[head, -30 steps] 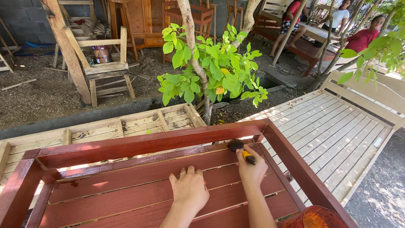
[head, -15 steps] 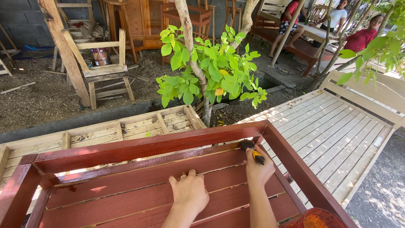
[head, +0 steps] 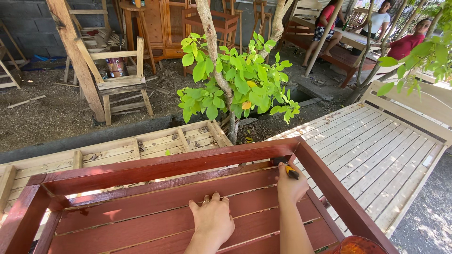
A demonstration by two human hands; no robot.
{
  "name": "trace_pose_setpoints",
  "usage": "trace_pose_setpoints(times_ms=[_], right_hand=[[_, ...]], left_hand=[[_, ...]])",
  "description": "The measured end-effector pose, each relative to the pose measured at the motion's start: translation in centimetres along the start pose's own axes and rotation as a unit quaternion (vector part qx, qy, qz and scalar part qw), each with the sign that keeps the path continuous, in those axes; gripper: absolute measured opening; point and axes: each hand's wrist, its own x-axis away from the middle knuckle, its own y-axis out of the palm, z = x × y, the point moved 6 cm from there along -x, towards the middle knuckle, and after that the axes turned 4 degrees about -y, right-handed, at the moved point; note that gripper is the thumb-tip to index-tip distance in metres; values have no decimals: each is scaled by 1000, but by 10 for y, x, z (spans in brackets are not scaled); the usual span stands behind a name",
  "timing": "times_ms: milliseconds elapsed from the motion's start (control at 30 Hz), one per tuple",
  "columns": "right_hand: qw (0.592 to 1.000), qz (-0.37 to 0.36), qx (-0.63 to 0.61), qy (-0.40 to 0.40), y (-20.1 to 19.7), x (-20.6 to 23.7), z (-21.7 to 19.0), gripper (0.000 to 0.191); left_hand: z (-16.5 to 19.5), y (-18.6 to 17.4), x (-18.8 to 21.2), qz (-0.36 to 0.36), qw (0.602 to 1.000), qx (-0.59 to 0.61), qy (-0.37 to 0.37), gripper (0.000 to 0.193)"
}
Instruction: The person applies reddish-brown stain to a wooden shelving unit using a brush. They repeatedly dip the brush into a container of stain and coat the slats and frame of the unit, working across the top surface and edges.
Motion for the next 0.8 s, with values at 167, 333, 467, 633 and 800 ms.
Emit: trace_pose_setpoints(times_ms=[167,333,467,633,800], right_hand=[[998,36,40,23,-22,11,-1,34],[996,60,65,-32,-44,16,-11,36],[998,39,47,-27,-42,11,-6,36],[998,2,-35,-51,-23,9,-2,33],[998,-39,-42,-10,-8,13,-2,33]], left_hand=[[-2,-3,1,12,1000,12,-2,34],[-4,1,3,-37,999,-7,-9,37],[-3,-3,3,-11,1000,-7,-3,46],[-3,-6,6,-5,1000,-14,-1,50],[-10,-3,7,-28,1000,10,-1,39]])
